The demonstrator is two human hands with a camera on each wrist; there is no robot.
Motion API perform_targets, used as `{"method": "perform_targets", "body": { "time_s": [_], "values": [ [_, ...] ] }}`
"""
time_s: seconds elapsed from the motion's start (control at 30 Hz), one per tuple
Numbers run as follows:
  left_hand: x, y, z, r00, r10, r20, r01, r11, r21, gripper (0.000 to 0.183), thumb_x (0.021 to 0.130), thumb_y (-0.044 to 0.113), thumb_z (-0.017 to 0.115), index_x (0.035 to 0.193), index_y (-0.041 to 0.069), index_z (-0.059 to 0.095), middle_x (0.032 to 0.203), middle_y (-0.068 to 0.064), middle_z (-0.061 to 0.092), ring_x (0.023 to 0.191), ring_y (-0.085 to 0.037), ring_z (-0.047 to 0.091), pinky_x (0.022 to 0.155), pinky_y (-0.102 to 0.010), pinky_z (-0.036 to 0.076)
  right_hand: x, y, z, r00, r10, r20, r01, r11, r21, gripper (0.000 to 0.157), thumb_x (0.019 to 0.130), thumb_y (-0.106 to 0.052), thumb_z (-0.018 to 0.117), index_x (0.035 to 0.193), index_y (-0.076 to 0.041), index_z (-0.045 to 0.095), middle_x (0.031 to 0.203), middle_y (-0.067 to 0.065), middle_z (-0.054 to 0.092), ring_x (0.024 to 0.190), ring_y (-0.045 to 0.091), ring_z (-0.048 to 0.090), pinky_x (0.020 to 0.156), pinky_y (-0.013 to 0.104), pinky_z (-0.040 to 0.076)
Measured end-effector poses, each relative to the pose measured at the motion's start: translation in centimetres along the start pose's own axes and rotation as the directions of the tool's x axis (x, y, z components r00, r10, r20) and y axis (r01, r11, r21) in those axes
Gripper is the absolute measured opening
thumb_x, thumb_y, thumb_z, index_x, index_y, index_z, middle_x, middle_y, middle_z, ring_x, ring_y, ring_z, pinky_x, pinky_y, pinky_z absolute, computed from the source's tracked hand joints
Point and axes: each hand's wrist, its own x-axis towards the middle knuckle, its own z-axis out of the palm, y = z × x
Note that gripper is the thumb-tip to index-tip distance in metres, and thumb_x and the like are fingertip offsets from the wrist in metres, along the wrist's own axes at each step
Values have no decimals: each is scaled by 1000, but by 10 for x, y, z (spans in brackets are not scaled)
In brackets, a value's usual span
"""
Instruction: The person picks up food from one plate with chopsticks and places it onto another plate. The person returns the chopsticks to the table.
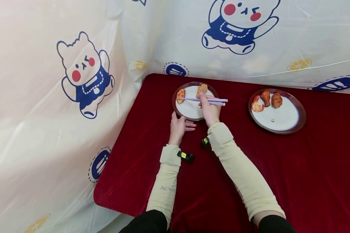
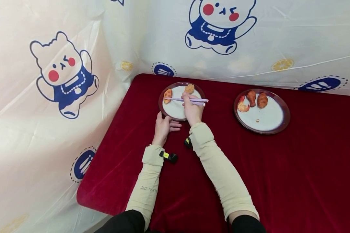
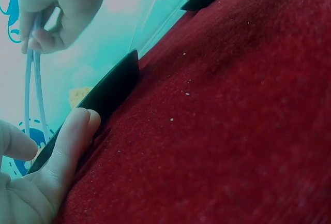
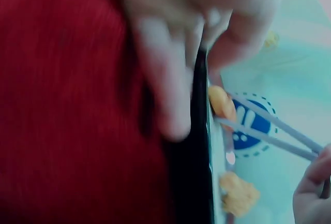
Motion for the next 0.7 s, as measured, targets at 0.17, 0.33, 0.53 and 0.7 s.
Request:
{"method": "perform_targets", "body": {
  "time_s": [0.17, 0.33, 0.53, 0.7],
  "values": [
    [0, 3, -3, 999, -16, 37, 16, 1000, -5, 74, 99, 10, 37, 156, 13, -9, 102, -33, 67, 76, -31, 74, 69, -43, 63, 0, -11, -13, 977, -137, 165, 172, 959, -223, 27, 91, -32, 65, 98, -9, 78, 80, 8, 70, 70, 21, 65, 55, 16, 49],
    [2, 4, -2, 999, -11, 34, 11, 1000, -18, 74, 98, 9, 38, 156, 12, -10, 100, -34, 68, 75, -30, 74, 68, -43, 63, 2, -26, -22, 922, -181, 342, 297, 897, -327, 31, 91, -36, 64, 96, -9, 78, 84, 15, 70, 66, 16, 62, 50, 20, 45],
    [0, 2, 0, 1000, 16, 4, -16, 1000, -19, 75, 97, 11, 40, 156, 12, -7, 95, -31, 69, 68, -23, 73, 65, -41, 64, 3, -30, -22, 929, -175, 327, 277, 914, -298, 30, 92, -33, 63, 92, -6, 77, 76, 7, 69, 63, 12, 59, 51, 20, 46],
    [-3, 2, 0, 1000, 4, 2, -4, 1000, 8, 75, 98, 13, 39, 156, 14, -9, 96, -30, 70, 71, -24, 74, 67, -40, 64, 9, -17, -19, 988, -15, 151, 17, 1000, -12, 30, 93, -23, 62, 94, 6, 72, 70, 2, 68, 56, 7, 57, 52, 15, 51]
  ]
}}
